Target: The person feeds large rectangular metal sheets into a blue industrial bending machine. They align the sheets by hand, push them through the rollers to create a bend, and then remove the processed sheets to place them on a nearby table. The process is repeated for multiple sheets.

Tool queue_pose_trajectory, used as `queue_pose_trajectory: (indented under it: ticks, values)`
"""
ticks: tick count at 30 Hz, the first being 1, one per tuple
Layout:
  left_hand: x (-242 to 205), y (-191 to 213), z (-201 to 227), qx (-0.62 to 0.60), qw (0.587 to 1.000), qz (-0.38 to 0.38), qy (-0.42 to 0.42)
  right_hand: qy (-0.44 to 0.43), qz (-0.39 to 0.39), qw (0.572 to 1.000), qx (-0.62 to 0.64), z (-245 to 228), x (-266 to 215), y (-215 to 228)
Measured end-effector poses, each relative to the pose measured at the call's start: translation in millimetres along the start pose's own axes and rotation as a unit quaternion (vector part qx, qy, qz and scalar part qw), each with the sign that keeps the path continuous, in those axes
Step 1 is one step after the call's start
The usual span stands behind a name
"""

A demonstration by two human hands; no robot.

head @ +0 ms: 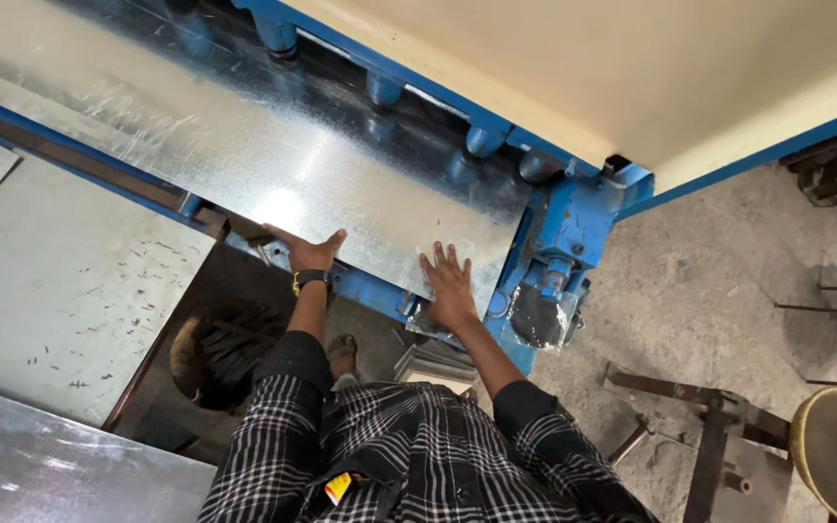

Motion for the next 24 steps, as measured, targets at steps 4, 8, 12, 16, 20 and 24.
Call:
queue_pose_trajectory:
  ticks: [4, 8, 12, 16, 20, 24]
  values:
    - [2.0, 0.3, -1.0, -0.001, 1.0, 0.014, -0.012, 0.007, 0.0, 1.0, -0.008, 0.2, 1.1, -0.4]
    - [3.3, -2.6, -4.3, 0.002, 1.0, -0.005, 0.004, 0.003, -0.004, 1.0, -0.005, -0.7, 0.2, 1.9]
    - [7.2, -3.7, -4.8, 0.002, 1.0, 0.017, -0.026, 0.0, -0.008, 1.0, -0.001, -1.5, -0.6, 3.2]
    - [0.4, 3.4, 2.4, -0.005, 1.0, 0.014, -0.021, 0.001, -0.004, 1.0, 0.003, -0.1, -0.4, 1.2]
    - [-12.7, 8.6, 11.1, -0.027, 0.999, -0.015, 0.021, 0.007, -0.007, 1.0, -0.012, 0.1, 1.3, -1.2]
    - [-6.0, 4.7, 5.5, -0.043, 0.999, 0.017, -0.007, 0.004, -0.011, 1.0, -0.012, -1.2, 1.0, 0.9]
Point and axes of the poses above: each hand's wrist, its own x-axis towards the middle knuckle, its own y-axis out of the back of the hand, z = x × y, the point moved 8 cm from there along x, towards the middle knuckle, and after that the axes turned 7 degrees about -y, right-handed, at the moved point
